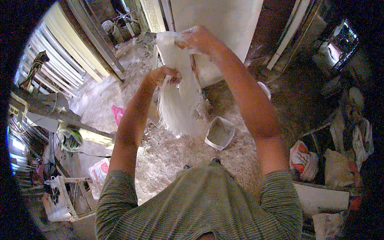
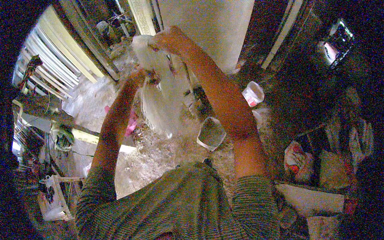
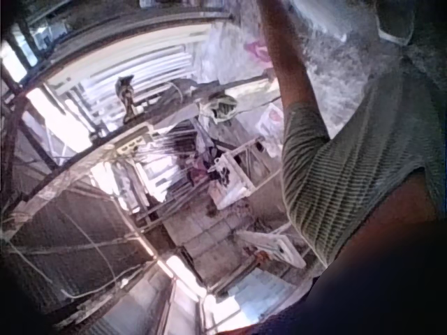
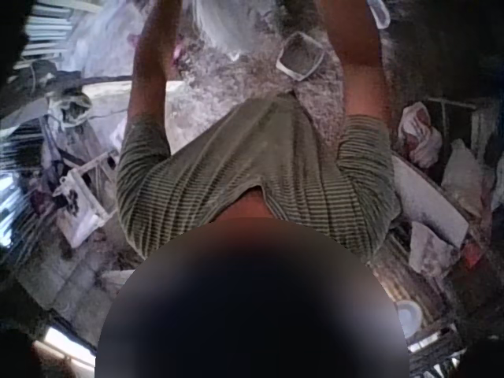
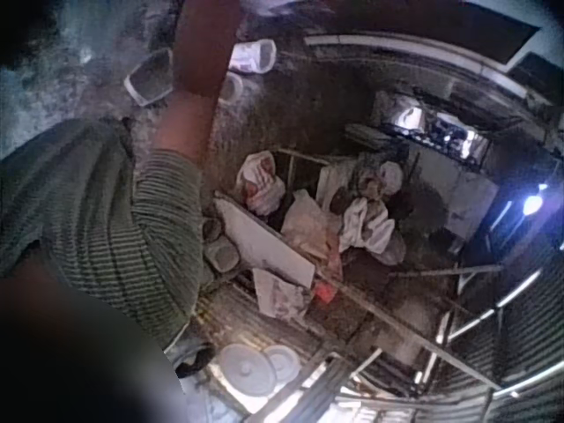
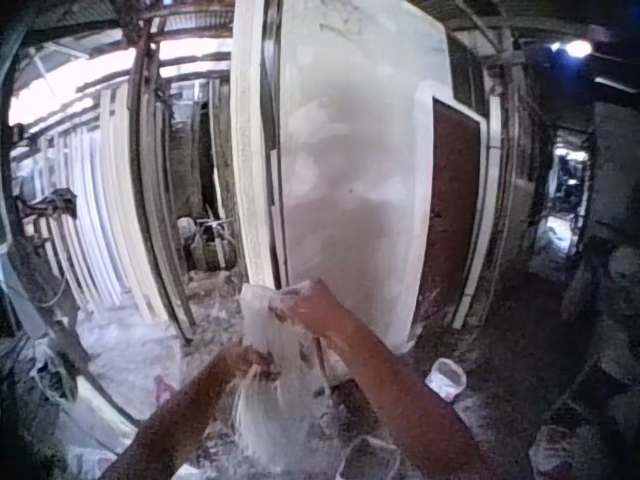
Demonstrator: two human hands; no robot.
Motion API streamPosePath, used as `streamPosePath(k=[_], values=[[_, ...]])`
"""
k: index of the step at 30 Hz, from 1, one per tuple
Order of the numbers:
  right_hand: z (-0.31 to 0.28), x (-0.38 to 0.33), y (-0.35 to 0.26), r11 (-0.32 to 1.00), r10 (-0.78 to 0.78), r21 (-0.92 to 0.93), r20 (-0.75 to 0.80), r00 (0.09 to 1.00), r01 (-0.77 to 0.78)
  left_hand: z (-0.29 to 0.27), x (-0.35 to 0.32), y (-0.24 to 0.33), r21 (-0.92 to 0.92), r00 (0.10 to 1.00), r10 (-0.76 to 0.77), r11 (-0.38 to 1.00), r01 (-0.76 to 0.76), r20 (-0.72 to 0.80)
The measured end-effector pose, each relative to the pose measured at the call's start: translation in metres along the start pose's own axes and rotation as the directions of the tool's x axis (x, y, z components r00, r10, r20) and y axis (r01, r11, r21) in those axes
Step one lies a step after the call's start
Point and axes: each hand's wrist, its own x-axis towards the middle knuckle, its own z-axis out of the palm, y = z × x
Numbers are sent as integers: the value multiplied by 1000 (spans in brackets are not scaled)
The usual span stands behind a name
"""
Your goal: The person repeatedly pulls white cord from a pink bag, cuts it into short segments using a knife, and drops the pieces into a white bucket. The person continues this cycle of pulling, cutting, and dropping throughout the clip.
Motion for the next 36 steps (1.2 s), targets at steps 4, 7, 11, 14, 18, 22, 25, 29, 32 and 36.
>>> streamPosePath(k=[4, 7, 11, 14, 18, 22, 25, 29, 32, 36], values=[[6, -17, 31, 892, 364, 247, 101, 926, -378, 17, 3, -1, -73, 970, 235, 971, -230, 69], [23, -38, 66, 663, 590, 491, 122, 798, -565, 43, -6, 7, 210, 974, 192, 964, -164, -122], [40, -64, 115, 811, 548, 194, 77, 833, -552, 56, 16, 16, -193, 977, 207, 962, -194, 47], [48, -83, 139, 675, 631, 377, 150, 761, -634, 54, 34, 11, -578, 980, 163, 814, -67, 116], [60, -99, 155, 518, 753, 580, 41, 657, -629, 62, 36, 6, -608, 916, 295, 790, -74, 272], [49, -111, 147, 624, 716, 445, 4, 698, -643, 87, 36, 6, -446, 965, 250, 874, -192, 74], [28, -124, 108, 720, 694, 123, -167, 701, -683, 96, 51, 5, 31, 995, -16, 999, 19, -103], [12, -158, 32, 763, 522, -265, -285, 804, -589, 89, 68, -11, -46, 984, -152, 988, 148, -95], [2, -180, 10, 728, 380, -497, -281, 881, -473, 83, 73, -26, -61, 972, -196, 980, 189, -131], [-11, -210, 39, 826, 288, -418, -263, 921, -378, 89, 79, -39, 127, 980, -153, 977, 169, -127]])
